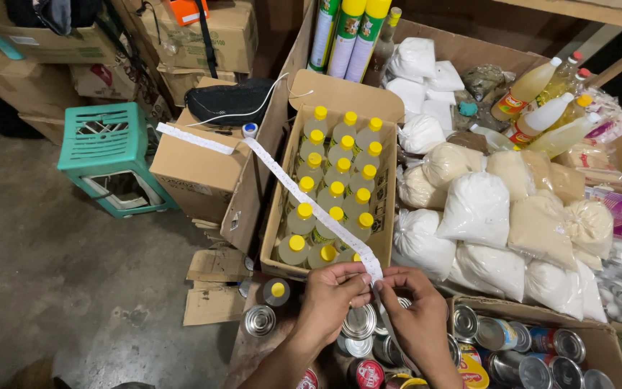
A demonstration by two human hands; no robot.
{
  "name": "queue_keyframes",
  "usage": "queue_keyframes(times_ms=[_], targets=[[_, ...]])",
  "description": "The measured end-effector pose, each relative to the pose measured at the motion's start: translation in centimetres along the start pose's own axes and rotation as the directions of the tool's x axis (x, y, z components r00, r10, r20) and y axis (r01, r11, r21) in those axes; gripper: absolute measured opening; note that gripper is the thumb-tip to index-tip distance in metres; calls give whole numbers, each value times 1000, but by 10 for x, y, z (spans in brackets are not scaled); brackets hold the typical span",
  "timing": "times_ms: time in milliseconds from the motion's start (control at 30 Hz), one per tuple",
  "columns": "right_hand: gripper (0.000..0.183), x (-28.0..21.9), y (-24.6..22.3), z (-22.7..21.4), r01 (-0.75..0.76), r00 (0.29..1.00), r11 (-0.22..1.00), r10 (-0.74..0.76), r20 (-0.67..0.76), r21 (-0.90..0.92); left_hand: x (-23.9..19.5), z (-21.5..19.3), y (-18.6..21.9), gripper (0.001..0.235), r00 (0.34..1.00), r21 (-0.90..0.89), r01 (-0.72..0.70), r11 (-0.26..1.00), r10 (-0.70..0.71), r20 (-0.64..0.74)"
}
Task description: Removing stickers and price labels from various canned goods and organizing them in a grocery storage area.
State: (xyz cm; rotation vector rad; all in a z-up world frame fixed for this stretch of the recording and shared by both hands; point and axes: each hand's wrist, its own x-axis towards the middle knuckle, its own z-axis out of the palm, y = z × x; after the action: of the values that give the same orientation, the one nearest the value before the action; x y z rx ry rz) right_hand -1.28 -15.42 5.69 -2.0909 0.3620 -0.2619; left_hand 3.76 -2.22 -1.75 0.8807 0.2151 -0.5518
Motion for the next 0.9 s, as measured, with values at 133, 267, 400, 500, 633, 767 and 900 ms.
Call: queue_keyframes(times_ms=[133, 267, 400, 500, 633, 767, 900], targets=[[12, 1, 6, 1, -7, 1000, 1000, 7, 11, 27, 0, 1, 0, 27, 1000, 17, -6, 1000, 7, -6], [11, 3, 9, 3, -21, 999, 995, 16, 43, 101, 2, 0, 0, 26, 999, 11, -17, 1000, 17, -28], [12, 4, 8, 3, -39, 998, 994, 33, 59, 101, 3, -2, -3, 25, 1000, -6, -14, 1000, 14, -18], [12, 6, 10, 4, -26, 997, 995, 19, 69, 100, 2, -1, 0, 25, 1000, -14, -8, 1000, 8, -12], [12, 5, 6, 6, -25, 997, 994, 17, 77, 107, 3, -3, 1, 26, 1000, -14, 4, 1000, -4, -13], [14, 3, -1, 8, -70, 995, 990, 61, 78, 121, 3, -4, 1, 26, 1000, -30, 0, 1000, 0, -5], [15, 4, 6, 10, -110, 992, 984, 98, 85, 140, -2, -2, 9, 26, 1000, -2, -3, 1000, 3, 11]])
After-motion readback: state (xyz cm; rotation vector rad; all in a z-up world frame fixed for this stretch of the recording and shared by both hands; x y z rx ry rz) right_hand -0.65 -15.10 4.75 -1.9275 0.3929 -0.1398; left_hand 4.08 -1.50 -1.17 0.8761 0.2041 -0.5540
